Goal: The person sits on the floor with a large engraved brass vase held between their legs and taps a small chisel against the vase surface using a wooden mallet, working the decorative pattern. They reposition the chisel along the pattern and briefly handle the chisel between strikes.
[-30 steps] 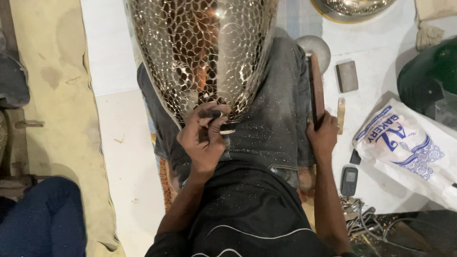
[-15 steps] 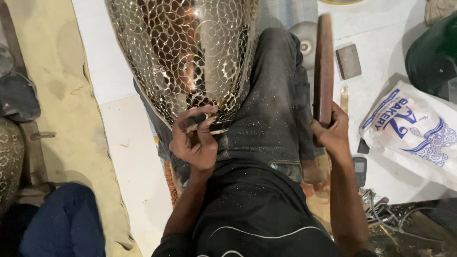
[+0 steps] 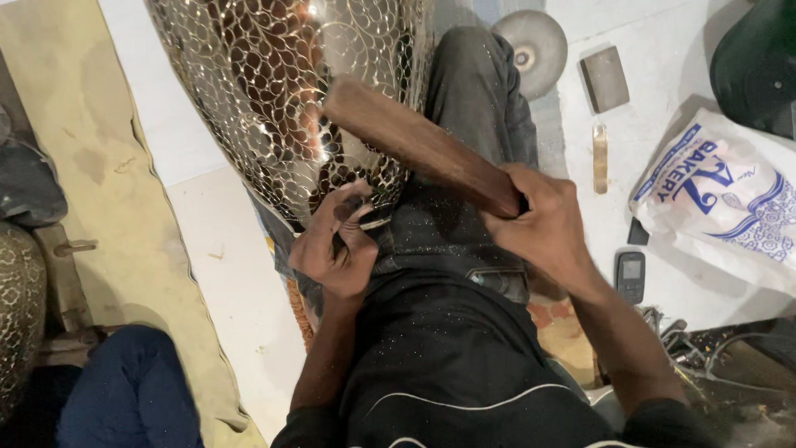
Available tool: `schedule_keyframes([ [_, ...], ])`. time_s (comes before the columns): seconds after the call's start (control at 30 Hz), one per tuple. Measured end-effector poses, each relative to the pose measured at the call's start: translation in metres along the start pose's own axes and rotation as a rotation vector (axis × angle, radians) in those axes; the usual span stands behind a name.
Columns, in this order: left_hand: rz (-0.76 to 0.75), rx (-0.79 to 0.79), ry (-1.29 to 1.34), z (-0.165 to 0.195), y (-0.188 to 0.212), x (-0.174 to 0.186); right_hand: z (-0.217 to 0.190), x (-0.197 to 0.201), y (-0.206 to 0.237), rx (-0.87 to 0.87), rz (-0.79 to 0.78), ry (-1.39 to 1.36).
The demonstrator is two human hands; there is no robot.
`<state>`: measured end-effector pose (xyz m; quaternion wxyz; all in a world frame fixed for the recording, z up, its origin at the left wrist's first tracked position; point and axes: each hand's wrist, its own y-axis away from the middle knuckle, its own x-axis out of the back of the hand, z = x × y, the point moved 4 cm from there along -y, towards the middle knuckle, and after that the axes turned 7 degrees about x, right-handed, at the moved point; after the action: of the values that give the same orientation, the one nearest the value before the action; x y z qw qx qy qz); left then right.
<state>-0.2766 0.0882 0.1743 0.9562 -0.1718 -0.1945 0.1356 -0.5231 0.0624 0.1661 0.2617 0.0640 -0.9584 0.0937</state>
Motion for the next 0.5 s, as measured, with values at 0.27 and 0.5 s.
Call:
schedule_keyframes([
  [0.27, 0.168, 0.088, 0.081, -0.01, 0.002, -0.003, -0.009, 0.009, -0.009, 0.081, -0.058, 0.0],
  [0.5, 0.142, -0.051, -0.038, 0.0, 0.006, -0.006, -0.017, 0.014, -0.011, 0.222, -0.115, 0.017],
])
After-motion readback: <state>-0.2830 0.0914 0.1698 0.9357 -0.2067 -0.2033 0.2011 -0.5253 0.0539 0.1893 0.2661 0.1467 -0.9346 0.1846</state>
